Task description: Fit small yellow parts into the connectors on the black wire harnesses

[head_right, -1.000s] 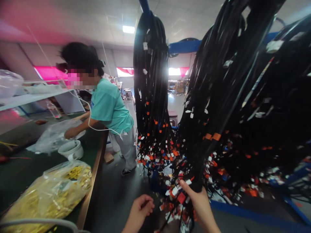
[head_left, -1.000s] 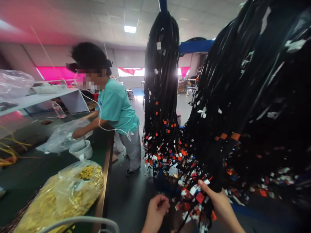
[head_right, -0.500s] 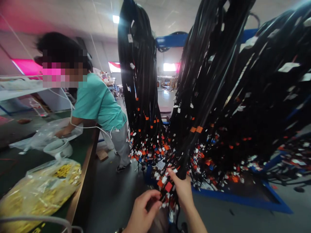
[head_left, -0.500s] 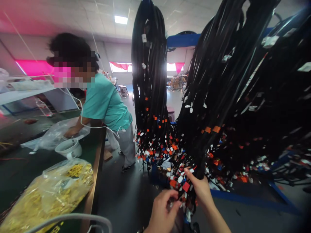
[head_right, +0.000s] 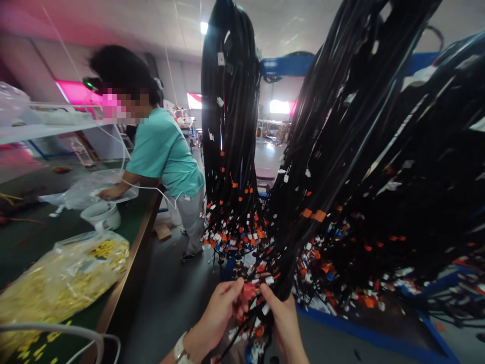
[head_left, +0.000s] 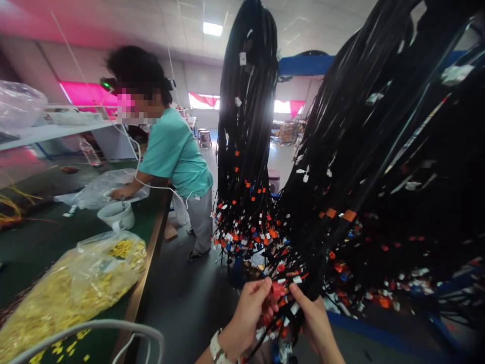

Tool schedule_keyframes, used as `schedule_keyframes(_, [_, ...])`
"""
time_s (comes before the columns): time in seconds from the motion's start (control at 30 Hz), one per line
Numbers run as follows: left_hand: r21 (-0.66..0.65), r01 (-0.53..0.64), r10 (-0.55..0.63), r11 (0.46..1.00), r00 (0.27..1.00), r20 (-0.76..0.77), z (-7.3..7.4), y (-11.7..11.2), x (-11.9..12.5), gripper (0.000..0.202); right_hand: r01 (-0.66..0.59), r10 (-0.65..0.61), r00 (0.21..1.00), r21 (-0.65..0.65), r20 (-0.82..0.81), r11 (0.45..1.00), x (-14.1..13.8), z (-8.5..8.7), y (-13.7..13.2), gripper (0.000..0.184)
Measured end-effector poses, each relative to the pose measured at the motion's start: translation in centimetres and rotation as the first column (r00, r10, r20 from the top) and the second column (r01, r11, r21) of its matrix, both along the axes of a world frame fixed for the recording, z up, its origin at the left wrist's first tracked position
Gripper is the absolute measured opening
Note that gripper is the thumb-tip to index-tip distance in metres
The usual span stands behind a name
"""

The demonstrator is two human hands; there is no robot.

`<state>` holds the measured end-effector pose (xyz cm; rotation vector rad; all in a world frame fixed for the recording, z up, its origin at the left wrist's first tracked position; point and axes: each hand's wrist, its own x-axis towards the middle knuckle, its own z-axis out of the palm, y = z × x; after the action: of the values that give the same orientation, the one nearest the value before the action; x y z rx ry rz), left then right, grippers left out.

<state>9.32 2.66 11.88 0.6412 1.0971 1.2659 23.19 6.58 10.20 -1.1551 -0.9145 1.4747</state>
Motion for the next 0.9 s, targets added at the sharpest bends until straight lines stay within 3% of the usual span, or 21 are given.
schedule_keyframes(0.3, [0.035,0.000,0.009,0.999,0.971,-0.241,-0.5,0.7,0.9,0.071,-0.189,0.188,0.982,0.107,0.014,0.976,0.4,0.3,0.1,0.033])
schedule_keyframes(0.47, [0.140,-0.040,0.115,0.989,0.807,-0.579,-0.7,0.4,1.2,0.064,-0.089,0.080,0.993,0.113,0.083,0.990,0.2,0.6,-0.1,0.039])
schedule_keyframes(0.57, [0.165,-0.005,0.109,0.986,0.770,-0.629,-0.3,-0.2,0.9,0.058,-0.101,0.091,0.990,0.092,0.112,0.991,0.8,0.2,0.2,0.038])
schedule_keyframes(0.67, [0.140,0.071,0.043,0.988,0.734,-0.678,0.1,-1.8,-0.3,0.050,-0.083,0.074,0.987,0.058,0.141,0.995,1.7,-0.6,0.6,0.043])
schedule_keyframes(0.8, [0.031,0.202,-0.096,0.979,0.587,-0.804,-0.4,-5.5,-3.8,0.031,0.023,-0.024,0.981,0.006,0.191,1.000,3.1,-1.8,1.2,0.055])
schedule_keyframes(0.9, [-0.124,0.315,-0.305,0.941,0.633,-0.711,-1.6,-9.4,-6.9,0.021,0.119,-0.108,0.947,-0.021,0.301,0.993,4.0,-2.5,1.8,0.058])
